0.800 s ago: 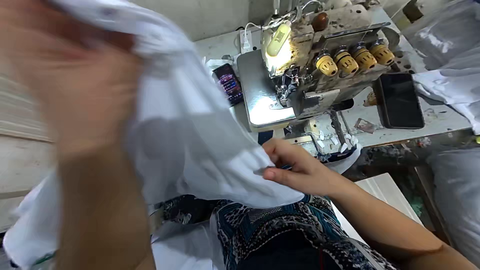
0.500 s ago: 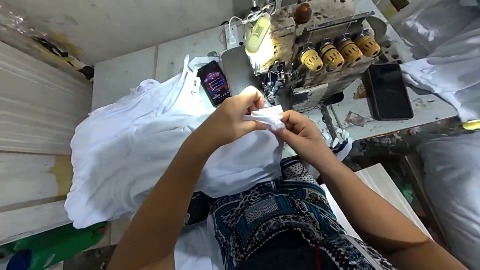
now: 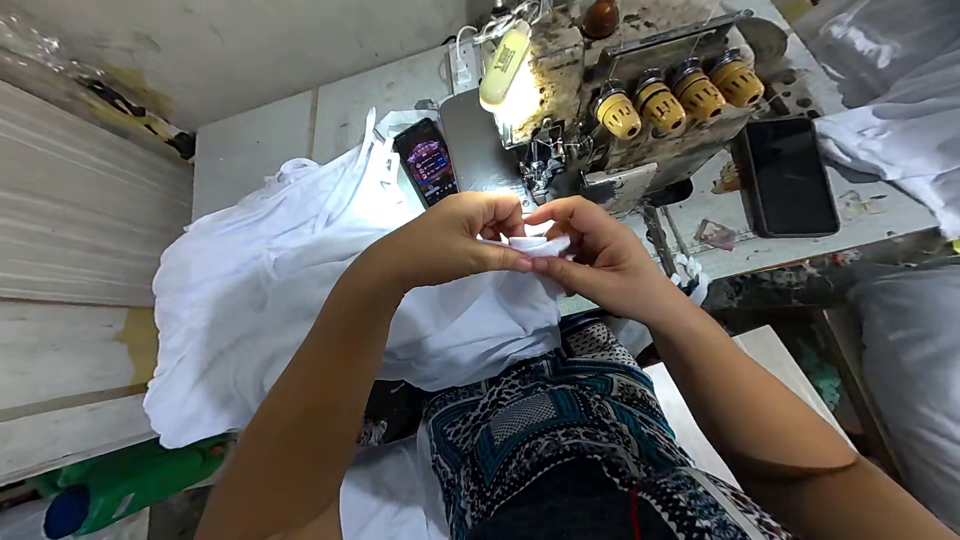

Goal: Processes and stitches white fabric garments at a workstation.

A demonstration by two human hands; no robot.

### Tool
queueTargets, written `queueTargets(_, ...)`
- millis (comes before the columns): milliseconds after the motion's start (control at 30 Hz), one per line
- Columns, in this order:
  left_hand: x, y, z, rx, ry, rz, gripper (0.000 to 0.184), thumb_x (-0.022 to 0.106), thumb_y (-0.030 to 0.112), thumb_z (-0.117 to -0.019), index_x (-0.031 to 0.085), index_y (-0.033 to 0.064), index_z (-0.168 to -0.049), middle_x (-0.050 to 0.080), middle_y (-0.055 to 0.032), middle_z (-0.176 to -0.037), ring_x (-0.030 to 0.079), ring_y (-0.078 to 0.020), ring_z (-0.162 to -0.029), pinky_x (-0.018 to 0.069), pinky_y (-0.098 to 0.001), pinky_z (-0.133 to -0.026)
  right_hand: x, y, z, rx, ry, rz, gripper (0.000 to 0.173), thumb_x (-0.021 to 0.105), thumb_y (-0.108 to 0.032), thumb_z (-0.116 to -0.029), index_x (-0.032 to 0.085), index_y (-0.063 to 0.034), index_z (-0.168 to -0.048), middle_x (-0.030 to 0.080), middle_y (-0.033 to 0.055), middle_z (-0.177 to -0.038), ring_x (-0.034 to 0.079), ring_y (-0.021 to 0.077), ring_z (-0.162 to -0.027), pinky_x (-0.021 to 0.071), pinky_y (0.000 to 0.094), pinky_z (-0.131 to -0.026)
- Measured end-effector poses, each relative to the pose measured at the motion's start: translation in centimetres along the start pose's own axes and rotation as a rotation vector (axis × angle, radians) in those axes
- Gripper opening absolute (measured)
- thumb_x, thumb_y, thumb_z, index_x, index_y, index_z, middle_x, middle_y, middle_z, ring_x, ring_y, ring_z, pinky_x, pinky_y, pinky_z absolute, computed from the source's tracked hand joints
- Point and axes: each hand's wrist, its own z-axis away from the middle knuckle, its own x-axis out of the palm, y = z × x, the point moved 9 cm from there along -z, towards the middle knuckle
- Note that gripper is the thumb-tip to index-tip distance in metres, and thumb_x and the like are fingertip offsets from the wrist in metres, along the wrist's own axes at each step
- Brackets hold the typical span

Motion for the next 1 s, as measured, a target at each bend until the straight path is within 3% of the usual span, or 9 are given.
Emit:
queueTargets(100, 0.4, -0.5, 0.3, -0.072, -0.061, -0.01, 0.014, 0.073, 0.012, -0.0911, 0.06, 0.0115, -0.085, 0.062, 0.0074, -0.074, 0.058, 0.0032, -0.068, 0.0448, -0.0125, -0.061, 0.1, 0.0, -0.2, -0.021, -0.064, -0.004, 0.014, 0.065, -0.005, -0.0942, 0.064, -0.003, -0.108, 0.066, -0.0025, -0.084, 0.058, -0.0028, -0.064, 0.0505, 0.0124, -0.056)
queueTargets(267, 0.2, -0.6, 0.4, -0.005, -0.048, -0.011, 0.012, 0.07, 0.013, -0.0923, 0.063, 0.0116, -0.083, 0.062, 0.0082, -0.078, 0.059, 0.0032, -0.075, 0.0482, -0.0134, -0.068, 0.8, 0.6, 0.0, 0.04, -0.228, -0.018, 0.013, 0.064, -0.019, -0.099, 0.062, -0.0063, -0.098, 0.061, -0.0056, -0.075, 0.057, -0.0033, -0.061, 0.0503, 0.0132, -0.056)
queueTargets(400, -0.8, 0.0, 0.5, 0.01, 0.061, -0.029, 0.013, 0.071, 0.01, -0.0927, 0.06, 0.011, -0.087, 0.06, 0.0073, -0.077, 0.057, 0.0031, -0.07, 0.047, -0.0125, -0.064, -0.7, 1.0, -0.4, 0.071, -0.164, -0.1, 0.012, 0.06, -0.017, -0.1025, 0.065, -0.0071, -0.098, 0.064, -0.0046, -0.08, 0.06, -0.0006, -0.064, 0.0526, 0.0152, -0.056)
queueTargets(467, -1.2, 0.2, 0.5, 0.01, 0.101, -0.066, 0.01, 0.069, 0.009, -0.0937, 0.062, 0.0084, -0.101, 0.062, 0.0065, -0.079, 0.059, 0.0031, -0.071, 0.0486, -0.012, -0.066, -1.6, 0.8, -0.7, 0.054, -0.103, -0.091, 0.009, 0.059, -0.015, -0.1021, 0.065, -0.008, -0.098, 0.066, -0.0045, -0.081, 0.061, 0.0001, -0.065, 0.0536, 0.0156, -0.058)
queueTargets(533, -1.3, 0.1, 0.5, -0.015, 0.128, -0.105, 0.022, 0.067, 0.01, -0.0956, 0.065, 0.0061, -0.117, 0.065, 0.006, -0.082, 0.059, 0.0034, -0.072, 0.0484, -0.0122, -0.068, -2.1, 0.6, -0.9, 0.034, -0.069, -0.085, 0.009, 0.059, -0.015, -0.1018, 0.065, -0.0078, -0.099, 0.067, -0.0043, -0.083, 0.062, 0.0006, -0.068, 0.0545, 0.0159, -0.061)
queueTargets(567, -1.3, 0.1, 0.5, -0.037, 0.137, -0.127, 0.021, 0.067, 0.012, -0.0965, 0.067, 0.0065, -0.117, 0.065, 0.0062, -0.082, 0.058, 0.0039, -0.072, 0.0476, -0.0122, -0.068, -2.3, 0.6, -1.1, 0.014, -0.059, -0.088, 0.009, 0.059, -0.014, -0.1014, 0.065, -0.0076, -0.099, 0.067, -0.0049, -0.084, 0.062, 0.0001, -0.07, 0.0542, 0.0162, -0.063)
queueTargets(700, -1.4, 0.2, 0.5, -0.086, 0.172, -0.172, 0.005, 0.068, 0.013, -0.0963, 0.07, 0.0093, -0.098, 0.066, 0.0071, -0.08, 0.059, 0.0053, -0.072, 0.0472, -0.0113, -0.067, -2.4, 0.5, -1.5, 0.009, -0.028, -0.067, 0.01, 0.059, -0.01, -0.0995, 0.065, -0.006, -0.108, 0.068, -0.0042, -0.093, 0.062, -0.0005, -0.077, 0.0533, 0.0159, -0.069)
queueTargets(900, -1.8, 0.6, 0.4, -0.078, 0.194, -0.172, 0.004, 0.068, 0.013, -0.0955, 0.07, 0.01, -0.098, 0.066, 0.0081, -0.082, 0.06, 0.0056, -0.075, 0.0481, -0.0118, -0.071, -2.5, 0.1, -2.0, -0.004, 0.004, -0.136, 0.013, 0.057, -0.001, -0.0979, 0.059, -0.0054, -0.11, 0.068, -0.0043, -0.094, 0.067, 0.0019, -0.084, 0.0582, 0.0205, -0.079)
queueTargets(1000, -1.9, 0.9, 0.4, -0.075, 0.2, -0.166, 0.004, 0.068, 0.011, -0.0955, 0.07, 0.0091, -0.099, 0.067, 0.0075, -0.083, 0.061, 0.0059, -0.076, 0.0485, -0.011, -0.072, -2.4, -0.1, -2.3, 0.036, 0.002, -0.143, 0.016, 0.048, -0.006, -0.1011, 0.058, -0.0042, -0.114, 0.066, -0.0035, -0.096, 0.068, 0.0044, -0.088, 0.0596, 0.025, -0.082)
